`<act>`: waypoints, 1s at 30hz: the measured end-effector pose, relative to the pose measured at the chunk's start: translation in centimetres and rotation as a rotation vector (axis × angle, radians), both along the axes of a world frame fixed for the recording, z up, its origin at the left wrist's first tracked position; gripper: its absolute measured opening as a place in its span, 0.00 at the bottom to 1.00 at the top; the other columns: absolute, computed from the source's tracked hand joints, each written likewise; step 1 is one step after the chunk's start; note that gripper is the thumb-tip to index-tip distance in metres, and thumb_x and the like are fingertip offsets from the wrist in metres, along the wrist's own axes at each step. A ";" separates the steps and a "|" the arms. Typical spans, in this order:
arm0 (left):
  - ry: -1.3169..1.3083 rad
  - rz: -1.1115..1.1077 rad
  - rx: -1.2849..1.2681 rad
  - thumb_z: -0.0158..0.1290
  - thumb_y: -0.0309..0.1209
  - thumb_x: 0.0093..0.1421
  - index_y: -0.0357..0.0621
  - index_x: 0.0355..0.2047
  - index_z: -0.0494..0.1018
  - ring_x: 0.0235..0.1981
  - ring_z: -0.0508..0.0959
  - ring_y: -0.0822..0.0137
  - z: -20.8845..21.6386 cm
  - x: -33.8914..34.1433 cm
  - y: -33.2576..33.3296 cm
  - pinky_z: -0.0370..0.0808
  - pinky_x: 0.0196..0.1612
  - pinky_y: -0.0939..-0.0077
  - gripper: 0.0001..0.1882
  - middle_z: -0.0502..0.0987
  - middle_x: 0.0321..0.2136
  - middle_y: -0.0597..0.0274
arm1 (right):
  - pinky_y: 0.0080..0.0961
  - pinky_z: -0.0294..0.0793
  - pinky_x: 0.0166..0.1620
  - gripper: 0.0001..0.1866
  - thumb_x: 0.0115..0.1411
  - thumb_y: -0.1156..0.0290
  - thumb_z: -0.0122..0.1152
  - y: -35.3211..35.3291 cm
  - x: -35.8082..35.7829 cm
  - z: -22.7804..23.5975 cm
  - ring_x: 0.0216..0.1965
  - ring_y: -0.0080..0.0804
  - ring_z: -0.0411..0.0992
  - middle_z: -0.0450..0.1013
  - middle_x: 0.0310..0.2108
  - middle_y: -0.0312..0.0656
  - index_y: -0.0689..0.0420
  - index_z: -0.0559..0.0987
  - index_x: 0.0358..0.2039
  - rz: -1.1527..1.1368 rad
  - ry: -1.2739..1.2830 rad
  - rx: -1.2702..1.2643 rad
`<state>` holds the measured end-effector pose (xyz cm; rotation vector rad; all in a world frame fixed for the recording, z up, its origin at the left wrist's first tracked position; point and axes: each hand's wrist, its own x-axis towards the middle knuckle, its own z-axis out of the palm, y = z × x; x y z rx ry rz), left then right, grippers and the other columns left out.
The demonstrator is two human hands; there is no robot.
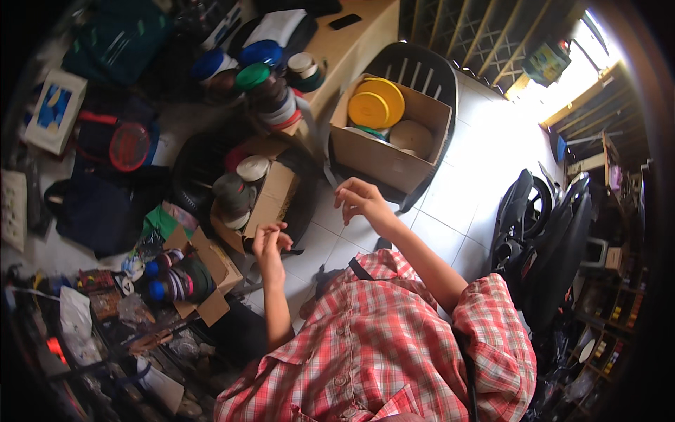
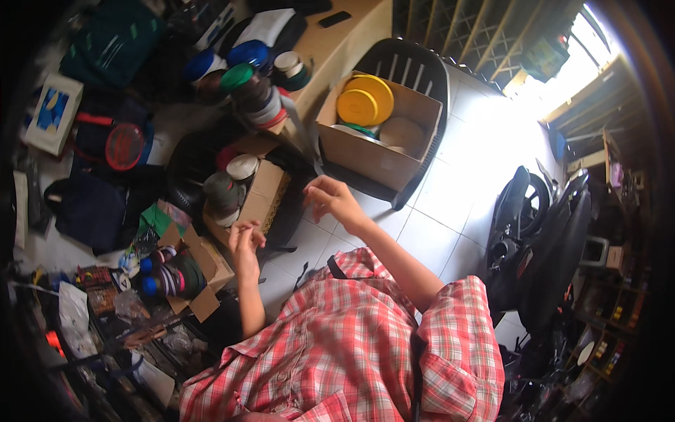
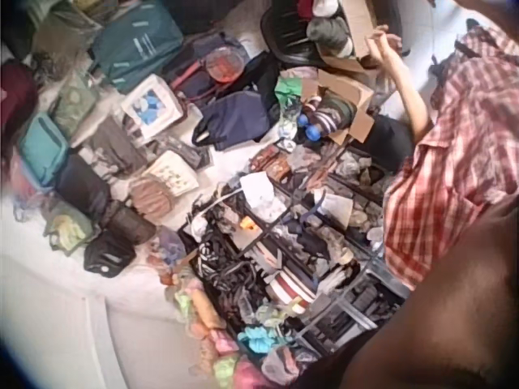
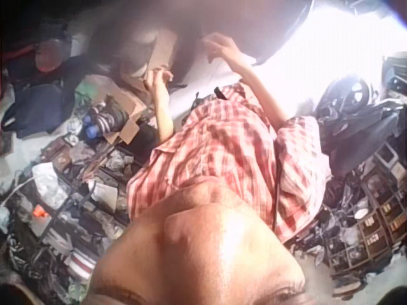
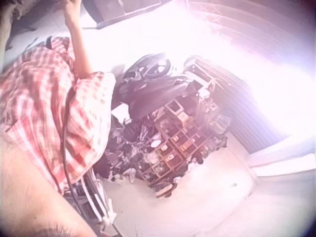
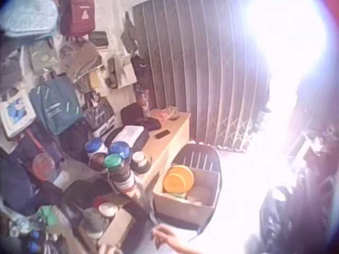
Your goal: The person organizes rolls of textile webbing by removing them from a box, inspecting them, and placing them onto shelves in a storage area.
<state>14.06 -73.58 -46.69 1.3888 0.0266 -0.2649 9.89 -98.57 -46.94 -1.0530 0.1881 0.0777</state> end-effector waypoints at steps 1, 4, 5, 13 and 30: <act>0.040 -0.052 -0.013 0.43 0.23 0.63 0.43 0.33 0.67 0.22 0.73 0.74 0.4 0.5 -3.0 0.67 0.26 0.83 0.03 0.76 0.36 0.55 | 0.24 0.76 0.27 0.11 0.65 0.66 0.52 -2.5 -0.6 -0.1 0.22 0.26 0.72 0.73 0.29 0.42 0.62 0.72 0.40 -0.043 0.021 -0.011; 0.021 -0.248 -0.003 0.44 0.24 0.64 0.43 0.32 0.67 0.23 0.74 0.75 -0.1 1.9 -9.8 0.68 0.26 0.83 0.03 0.76 0.36 0.56 | 0.24 0.76 0.28 0.11 0.66 0.67 0.51 -8.7 -3.0 -1.1 0.23 0.26 0.72 0.73 0.29 0.43 0.62 0.72 0.40 -0.161 0.068 -0.027; 0.023 -0.306 0.009 0.44 0.24 0.64 0.43 0.31 0.67 0.23 0.74 0.75 -0.5 2.4 -11.8 0.68 0.26 0.83 0.04 0.76 0.35 0.57 | 0.24 0.76 0.28 0.11 0.66 0.66 0.51 -10.5 -3.9 -1.4 0.24 0.26 0.72 0.73 0.30 0.43 0.62 0.72 0.40 -0.214 0.102 -0.045; 0.127 -0.614 0.064 0.47 0.28 0.64 0.43 0.33 0.72 0.23 0.76 0.76 -5.6 7.9 -25.0 0.69 0.26 0.85 0.05 0.78 0.31 0.62 | 0.26 0.77 0.31 0.14 0.66 0.64 0.49 -17.4 -7.5 -4.0 0.26 0.27 0.73 0.72 0.34 0.46 0.63 0.71 0.41 -0.561 0.223 0.024; -0.251 -0.917 0.389 0.49 0.29 0.63 0.42 0.48 0.68 0.26 0.74 0.70 -19.7 30.0 -48.5 0.72 0.30 0.77 0.14 0.75 0.28 0.60 | 0.34 0.81 0.43 0.14 0.64 0.76 0.47 -25.7 9.6 -7.4 0.34 0.32 0.76 0.68 0.54 0.51 0.67 0.71 0.48 -0.934 0.439 -0.074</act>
